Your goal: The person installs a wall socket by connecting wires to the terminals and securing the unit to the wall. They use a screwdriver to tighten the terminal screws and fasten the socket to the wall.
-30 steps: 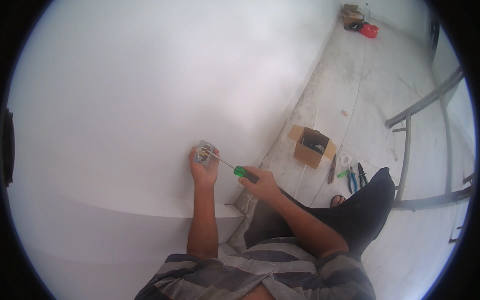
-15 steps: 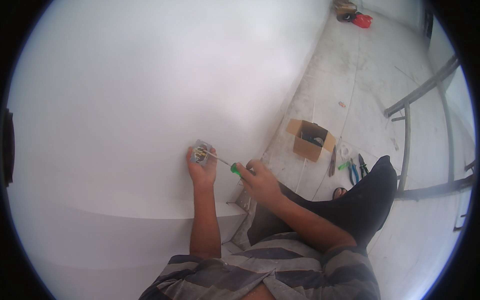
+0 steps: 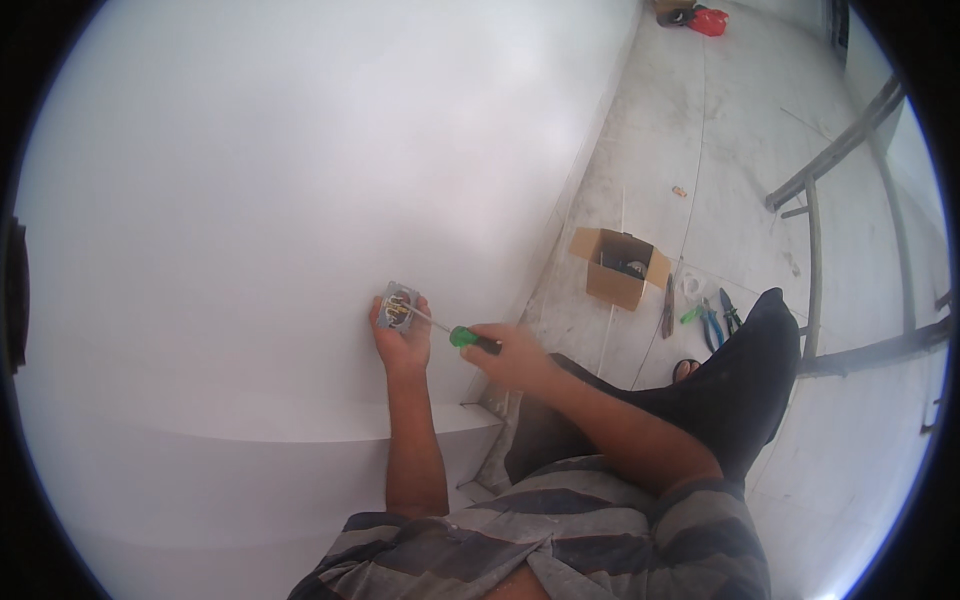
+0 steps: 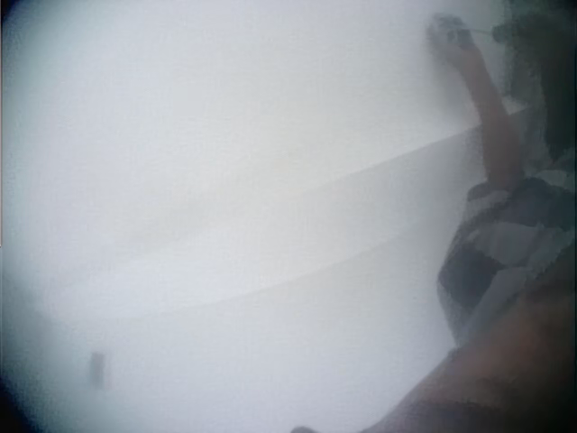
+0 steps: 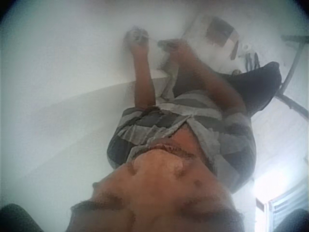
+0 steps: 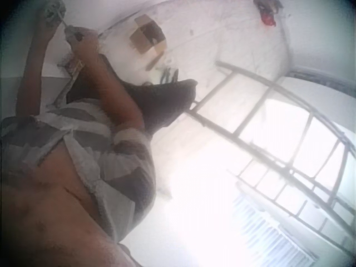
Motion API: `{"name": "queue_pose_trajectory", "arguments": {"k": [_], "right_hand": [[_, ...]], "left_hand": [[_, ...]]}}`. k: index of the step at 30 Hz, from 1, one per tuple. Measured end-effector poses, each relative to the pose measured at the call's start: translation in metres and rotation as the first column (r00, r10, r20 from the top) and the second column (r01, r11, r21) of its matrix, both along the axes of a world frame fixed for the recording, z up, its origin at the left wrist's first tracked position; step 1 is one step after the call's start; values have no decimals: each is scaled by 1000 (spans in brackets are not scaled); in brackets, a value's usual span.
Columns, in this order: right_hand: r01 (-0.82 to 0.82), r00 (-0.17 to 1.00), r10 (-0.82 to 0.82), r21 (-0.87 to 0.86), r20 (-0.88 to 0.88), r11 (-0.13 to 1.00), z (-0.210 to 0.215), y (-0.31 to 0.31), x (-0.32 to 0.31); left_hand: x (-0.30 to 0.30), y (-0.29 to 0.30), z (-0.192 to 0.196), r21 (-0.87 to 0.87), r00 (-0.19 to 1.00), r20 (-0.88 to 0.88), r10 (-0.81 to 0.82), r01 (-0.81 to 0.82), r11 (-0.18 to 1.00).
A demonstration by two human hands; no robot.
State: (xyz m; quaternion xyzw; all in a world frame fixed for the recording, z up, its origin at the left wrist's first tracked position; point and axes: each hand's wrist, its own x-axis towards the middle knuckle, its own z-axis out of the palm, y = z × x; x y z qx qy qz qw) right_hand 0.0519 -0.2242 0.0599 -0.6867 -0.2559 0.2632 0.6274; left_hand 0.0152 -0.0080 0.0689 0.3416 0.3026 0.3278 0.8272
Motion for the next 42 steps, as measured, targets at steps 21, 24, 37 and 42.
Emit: {"name": "queue_pose_trajectory", "arguments": {"k": [21,24,37,42], "right_hand": [[166,872,-153,14,465,986,-4,0,-5],[-3,963,-6,-32,-269,999,22,-1,5],[-23,886,39,40,-461,999,9,3,9],[44,996,-42,29,-73,999,13,-4,9]], "left_hand": [[1,2,-1,-29,1000,14,-1,1,1000],[-1,4,-2,-37,1000,24,4,-3,999],[-1,7,-9,11,1000,18,15,-16,1000],[-1,6,-6,9,999,35,-36,36,999]]}}
